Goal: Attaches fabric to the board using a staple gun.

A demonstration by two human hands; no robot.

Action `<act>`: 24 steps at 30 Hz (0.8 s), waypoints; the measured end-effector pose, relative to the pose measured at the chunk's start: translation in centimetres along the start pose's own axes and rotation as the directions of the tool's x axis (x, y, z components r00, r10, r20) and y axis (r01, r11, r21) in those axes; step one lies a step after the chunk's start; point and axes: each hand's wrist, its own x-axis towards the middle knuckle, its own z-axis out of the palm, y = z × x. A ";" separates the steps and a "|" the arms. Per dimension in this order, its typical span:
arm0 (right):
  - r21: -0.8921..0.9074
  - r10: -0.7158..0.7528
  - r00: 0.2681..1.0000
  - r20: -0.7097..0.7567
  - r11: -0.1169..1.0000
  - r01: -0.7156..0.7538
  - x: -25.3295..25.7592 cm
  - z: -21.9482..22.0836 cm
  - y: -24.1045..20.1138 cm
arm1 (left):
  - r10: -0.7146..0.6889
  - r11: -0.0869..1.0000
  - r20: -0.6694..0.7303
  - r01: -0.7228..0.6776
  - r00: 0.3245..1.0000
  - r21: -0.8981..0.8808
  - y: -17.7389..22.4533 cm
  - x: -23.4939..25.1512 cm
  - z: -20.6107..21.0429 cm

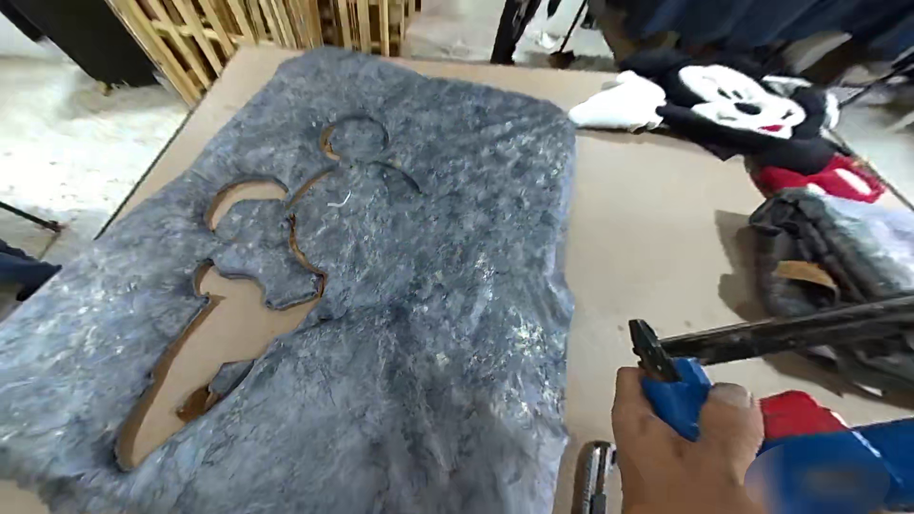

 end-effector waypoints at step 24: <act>-0.076 0.018 0.831 0.556 0.997 0.029 14.4 9.8 12.2 | 0.004 -0.618 0.474 -0.370 0.881 0.693 7.6 9.5 -28.1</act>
